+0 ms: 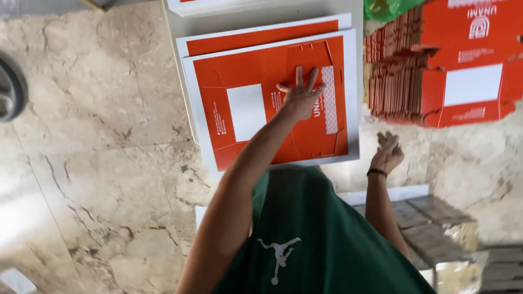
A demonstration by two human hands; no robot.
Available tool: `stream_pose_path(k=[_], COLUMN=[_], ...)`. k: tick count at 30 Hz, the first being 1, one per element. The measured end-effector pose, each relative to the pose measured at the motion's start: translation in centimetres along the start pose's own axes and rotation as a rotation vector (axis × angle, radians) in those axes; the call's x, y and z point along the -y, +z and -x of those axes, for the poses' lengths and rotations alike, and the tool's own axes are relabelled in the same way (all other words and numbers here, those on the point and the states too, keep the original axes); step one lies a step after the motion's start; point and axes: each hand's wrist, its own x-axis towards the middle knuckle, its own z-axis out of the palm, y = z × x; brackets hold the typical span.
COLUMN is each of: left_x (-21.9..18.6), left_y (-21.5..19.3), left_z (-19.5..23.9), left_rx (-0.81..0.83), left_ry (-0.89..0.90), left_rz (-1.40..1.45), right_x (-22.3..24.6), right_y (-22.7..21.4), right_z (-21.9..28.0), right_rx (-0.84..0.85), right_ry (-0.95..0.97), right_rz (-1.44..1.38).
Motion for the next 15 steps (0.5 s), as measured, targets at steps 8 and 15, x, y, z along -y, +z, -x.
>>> stream_pose_path(k=[8,15], left_x=[2.6,3.4], left_y=[3.8,5.3], left_z=[10.5,10.7], left_rx=[0.177,0.208], left_ry=[0.457,0.494], left_rz=[-0.168,-0.321], right_x=[-9.7,-9.0], right_y=[5.2,12.8], right_z=[19.1,23.3], right_rx=[0.068,0.253], right_ry=[0.467,0.515], right_rz=[-0.364,-0.579])
